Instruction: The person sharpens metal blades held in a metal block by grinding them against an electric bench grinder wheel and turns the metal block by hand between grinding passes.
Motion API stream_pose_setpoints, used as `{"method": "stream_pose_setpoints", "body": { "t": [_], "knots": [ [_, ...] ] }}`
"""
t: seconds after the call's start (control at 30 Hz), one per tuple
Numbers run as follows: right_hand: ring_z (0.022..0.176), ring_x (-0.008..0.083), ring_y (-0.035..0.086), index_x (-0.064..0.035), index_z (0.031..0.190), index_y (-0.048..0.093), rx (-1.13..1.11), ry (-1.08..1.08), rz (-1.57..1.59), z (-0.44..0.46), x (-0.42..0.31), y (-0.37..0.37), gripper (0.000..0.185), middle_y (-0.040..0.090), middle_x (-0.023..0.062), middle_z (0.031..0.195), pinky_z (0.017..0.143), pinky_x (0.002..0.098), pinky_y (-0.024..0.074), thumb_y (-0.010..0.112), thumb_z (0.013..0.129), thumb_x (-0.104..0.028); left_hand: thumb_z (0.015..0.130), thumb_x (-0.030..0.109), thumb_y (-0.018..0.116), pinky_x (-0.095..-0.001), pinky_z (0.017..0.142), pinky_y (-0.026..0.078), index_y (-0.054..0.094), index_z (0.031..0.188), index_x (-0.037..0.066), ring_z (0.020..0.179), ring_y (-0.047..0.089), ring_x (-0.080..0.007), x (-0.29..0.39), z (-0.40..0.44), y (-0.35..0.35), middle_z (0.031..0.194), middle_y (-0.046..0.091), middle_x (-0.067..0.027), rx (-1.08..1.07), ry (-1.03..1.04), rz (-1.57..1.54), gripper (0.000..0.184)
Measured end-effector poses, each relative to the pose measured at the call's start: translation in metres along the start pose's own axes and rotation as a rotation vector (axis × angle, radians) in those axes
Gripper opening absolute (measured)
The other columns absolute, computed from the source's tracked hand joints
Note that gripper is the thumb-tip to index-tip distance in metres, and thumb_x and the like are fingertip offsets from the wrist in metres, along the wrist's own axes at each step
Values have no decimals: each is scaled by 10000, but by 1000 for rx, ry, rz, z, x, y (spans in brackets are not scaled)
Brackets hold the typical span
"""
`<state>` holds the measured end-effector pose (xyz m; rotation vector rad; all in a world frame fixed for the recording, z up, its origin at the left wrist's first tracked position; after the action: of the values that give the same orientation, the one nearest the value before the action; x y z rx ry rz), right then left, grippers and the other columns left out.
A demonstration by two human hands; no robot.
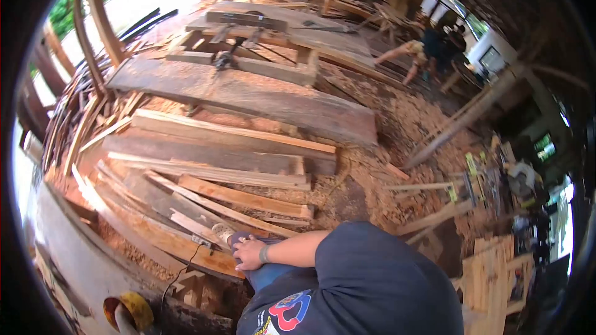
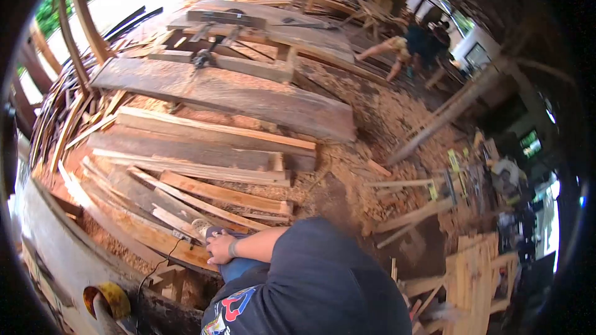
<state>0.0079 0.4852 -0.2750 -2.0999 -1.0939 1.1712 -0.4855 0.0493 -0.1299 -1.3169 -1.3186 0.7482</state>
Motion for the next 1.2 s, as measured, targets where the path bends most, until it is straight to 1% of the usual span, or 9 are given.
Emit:
{"method": "stream_pose_setpoints", "body": {
  "t": [0.3,0.5,0.7,0.8,0.9,1.0,1.07,1.17,1.2],
  "knots": [
    [1588,437,397,-161,1389,749,77,62,83,-9,22,-12,624,563,131,1598,1243,678,329,674,985,-631,957,298,818,-420,934,608,641,1400,67,1052,760,-281,51,21,-10,1136,780,-126,19,-3,37,530],
    [1652,470,263,-151,1419,729,29,78,101,-16,21,-12,653,445,174,1709,1295,712,214,668,985,-635,961,305,811,-431,934,606,652,1385,68,1052,761,-294,56,17,-15,1131,782,-135,21,-6,40,511],
    [1695,476,106,-178,1658,485,122,153,118,-25,18,-12,866,253,228,1809,1323,732,82,706,955,-632,964,312,803,-443,933,603,662,1370,70,1052,762,-307,62,10,-23,1127,784,-144,35,-10,52,493],
    [1689,477,134,-187,1726,363,54,153,147,-25,20,-7,951,255,215,1811,1299,760,135,727,954,-605,966,316,799,-449,933,602,667,1362,71,1051,762,-313,61,6,-28,1125,785,-149,43,-14,51,484],
    [1656,445,275,-156,1717,394,129,131,261,-20,38,-9,925,334,213,1780,1302,670,266,732,967,-579,968,319,795,-455,932,601,673,1355,72,1051,763,-320,59,2,-30,1122,786,-154,48,-16,51,475],
    [1566,401,461,-147,1641,519,423,124,581,-24,100,-7,801,501,227,1675,1275,521,390,728,984,-555,969,323,792,-461,932,600,678,1347,73,1051,763,-326,58,-3,-34,1120,788,-158,49,-14,53,467],
    [1401,390,632,-109,1469,686,442,243,529,-50,155,9,648,687,236,1464,1193,434,484,704,1001,-557,971,325,789,-465,932,599,681,1342,73,1051,764,-330,61,-3,-33,1119,788,-161,47,-9,61,462],
    [1130,409,757,-82,1245,807,119,476,295,-117,231,53,631,796,218,1196,998,507,584,665,990,-642,972,329,785,-471,931,598,686,1334,74,1051,764,-337,60,-6,-33,1116,789,-166,55,-5,52,453],
    [1131,402,760,-94,1215,820,-75,590,215,-128,280,105,637,800,214,1197,991,495,589,672,968,-662,973,330,784,-473,931,598,688,1332,74,1051,764,-339,58,-8,-36,1116,790,-167,58,-5,48,451]
  ]
}}
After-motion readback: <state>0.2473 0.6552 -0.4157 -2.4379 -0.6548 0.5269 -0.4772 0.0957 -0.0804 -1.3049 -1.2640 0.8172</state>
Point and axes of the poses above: each hand's wrist, its own z-axis towards the middle knuckle, its own y-axis out of the palm, x = y × z, the point moved 9 cm from there along z, towards the middle knuckle
